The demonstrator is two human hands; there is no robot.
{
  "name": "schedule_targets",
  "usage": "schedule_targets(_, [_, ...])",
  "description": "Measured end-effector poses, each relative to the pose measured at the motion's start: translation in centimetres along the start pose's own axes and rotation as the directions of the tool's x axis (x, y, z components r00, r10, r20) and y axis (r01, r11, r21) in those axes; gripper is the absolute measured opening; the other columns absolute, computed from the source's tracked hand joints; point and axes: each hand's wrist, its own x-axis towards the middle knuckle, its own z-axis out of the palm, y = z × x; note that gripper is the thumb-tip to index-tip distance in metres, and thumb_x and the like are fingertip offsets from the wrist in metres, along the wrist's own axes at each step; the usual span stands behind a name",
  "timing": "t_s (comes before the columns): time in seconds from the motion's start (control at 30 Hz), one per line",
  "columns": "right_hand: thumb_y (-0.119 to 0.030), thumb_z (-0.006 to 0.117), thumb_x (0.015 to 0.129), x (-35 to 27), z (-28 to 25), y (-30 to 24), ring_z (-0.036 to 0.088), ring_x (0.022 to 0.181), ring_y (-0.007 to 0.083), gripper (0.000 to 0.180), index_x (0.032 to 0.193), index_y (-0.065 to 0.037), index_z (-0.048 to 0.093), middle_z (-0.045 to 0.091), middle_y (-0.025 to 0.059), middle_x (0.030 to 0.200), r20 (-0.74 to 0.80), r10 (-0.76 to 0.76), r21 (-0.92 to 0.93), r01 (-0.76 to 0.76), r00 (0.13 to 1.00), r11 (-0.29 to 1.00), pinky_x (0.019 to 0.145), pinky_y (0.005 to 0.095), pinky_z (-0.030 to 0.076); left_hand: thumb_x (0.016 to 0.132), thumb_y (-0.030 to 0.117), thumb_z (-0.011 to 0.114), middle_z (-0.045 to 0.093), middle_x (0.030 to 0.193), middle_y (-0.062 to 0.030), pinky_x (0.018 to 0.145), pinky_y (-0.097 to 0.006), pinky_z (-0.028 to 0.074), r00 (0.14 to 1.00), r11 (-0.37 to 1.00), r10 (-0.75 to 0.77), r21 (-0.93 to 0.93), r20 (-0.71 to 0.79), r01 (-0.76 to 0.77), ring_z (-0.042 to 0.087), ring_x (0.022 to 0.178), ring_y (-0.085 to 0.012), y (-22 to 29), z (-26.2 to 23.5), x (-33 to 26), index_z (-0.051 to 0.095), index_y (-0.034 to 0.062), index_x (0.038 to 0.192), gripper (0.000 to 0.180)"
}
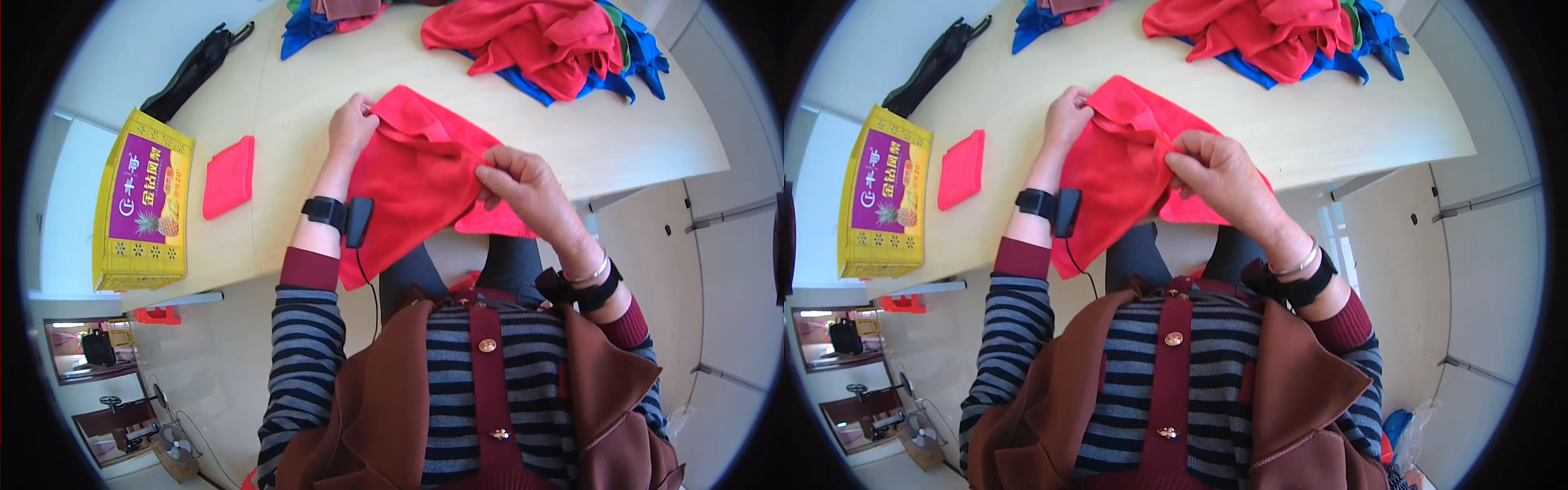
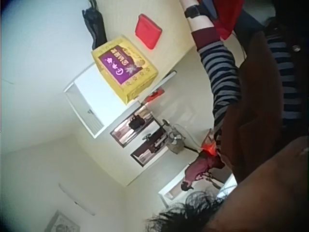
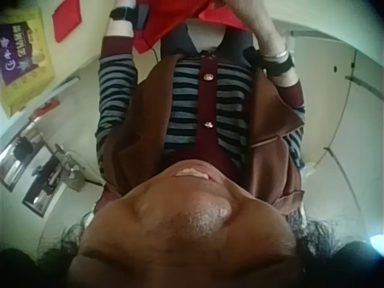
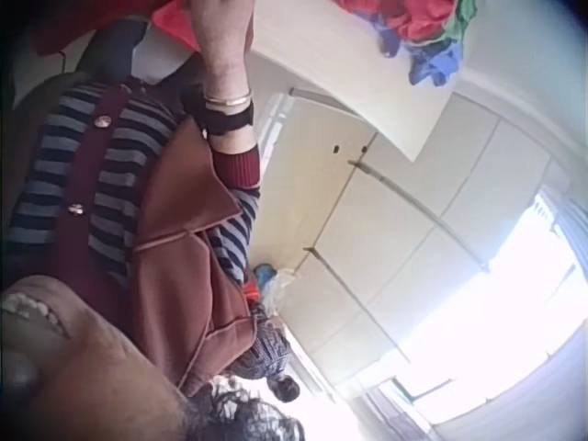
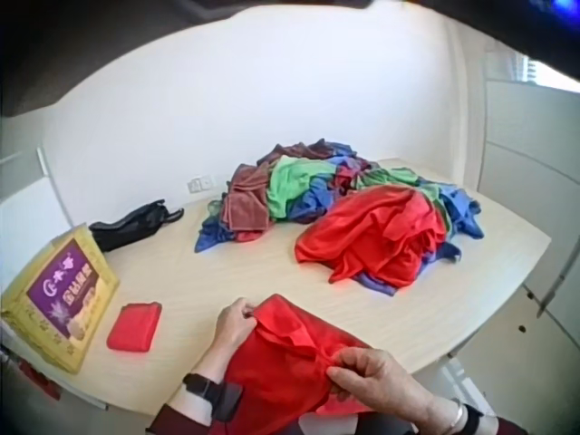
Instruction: Folding various pieces of colored fabric and stacking them on a table.
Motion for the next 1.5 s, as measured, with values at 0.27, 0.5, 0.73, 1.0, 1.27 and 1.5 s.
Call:
schedule_targets(0.27, [-0.008,0.058,0.092,-1.1,-3.4,-3.4,0.057,0.070,0.0070,0.013,0.098,0.002,0.062,0.060,0.0009,0.076,-0.061,-0.268,-0.423,0.218,0.961,0.879,0.064,0.0215,0.048,0.079,0.009,0.056,0.065,0.066,-0.0077,0.051,-0.029,0.049,0.978,0.932,-0.176,-0.337,-0.111,0.129,0.061,0.052,-0.0164,2.9,-5.4,3.3,0.064,0.0033,0.084,0.011])
schedule_targets(0.5, [-0.013,0.059,0.093,-0.8,-9.7,-14.2,0.059,0.070,0.0098,0.018,0.103,0.001,0.064,0.063,0.0037,0.078,-0.002,-0.655,-0.710,0.460,0.756,0.533,0.066,0.0219,0.050,0.080,0.014,0.061,0.059,0.060,0.0013,0.044,-0.020,0.041,0.967,0.922,0.036,-0.364,-0.253,-0.130,0.055,0.050,-0.0071,11.8,-23.4,7.5,0.064,0.0043,0.075,0.012])
schedule_targets(0.73, [-0.009,0.049,0.087,0.2,-9.3,-20.9,0.052,0.056,0.0133,0.019,0.083,0.001,0.064,0.057,0.0045,0.062,-0.054,-0.794,-0.862,0.373,0.605,0.343,0.052,0.0277,0.045,0.080,0.011,0.056,0.061,0.064,-0.0102,0.053,-0.035,0.050,0.943,0.980,-0.039,-0.196,-0.330,-0.028,0.061,0.057,-0.0227,16.7,-32.0,9.1,0.064,0.0026,0.076,0.012])
schedule_targets(1.0, [-0.008,0.050,0.087,1.3,-5.0,-21.1,0.052,0.059,0.0127,0.019,0.082,0.003,0.064,0.058,0.0043,0.064,0.071,-0.652,-0.792,0.440,0.755,0.422,0.054,0.0276,0.045,0.086,0.021,0.063,0.060,0.065,0.0019,0.047,-0.017,0.038,0.987,0.972,-0.151,-0.188,-0.046,0.140,0.049,0.053,-0.0046,12.2,-33.0,9.1,0.067,0.0086,0.087,0.013])
schedule_targets(1.27, [-0.011,0.050,0.091,4.9,-1.4,-18.8,0.055,0.061,0.0109,0.021,0.083,0.001,0.065,0.060,0.0046,0.068,0.101,-0.436,-0.424,0.435,0.894,0.794,0.056,0.0254,0.046,0.084,0.017,0.066,0.064,0.075,-0.0019,0.052,-0.017,0.047,0.976,0.741,-0.210,-0.641,0.063,0.201,0.057,0.060,-0.0070,2.6,-36.3,10.5,0.064,0.0048,0.091,0.014])
schedule_targets(1.5, [-0.020,0.051,0.094,3.7,4.4,-16.8,0.064,0.082,0.0182,0.025,0.105,-0.001,0.063,0.067,0.0113,0.092,0.494,-0.096,-0.139,0.187,0.864,0.972,0.074,0.0303,0.051,0.087,0.021,0.061,0.066,0.078,-0.0009,0.059,-0.020,0.050,0.947,0.805,-0.320,-0.520,0.023,0.285,0.061,0.068,-0.0076,1.3,-39.2,12.0,0.065,0.0076,0.094,0.015])
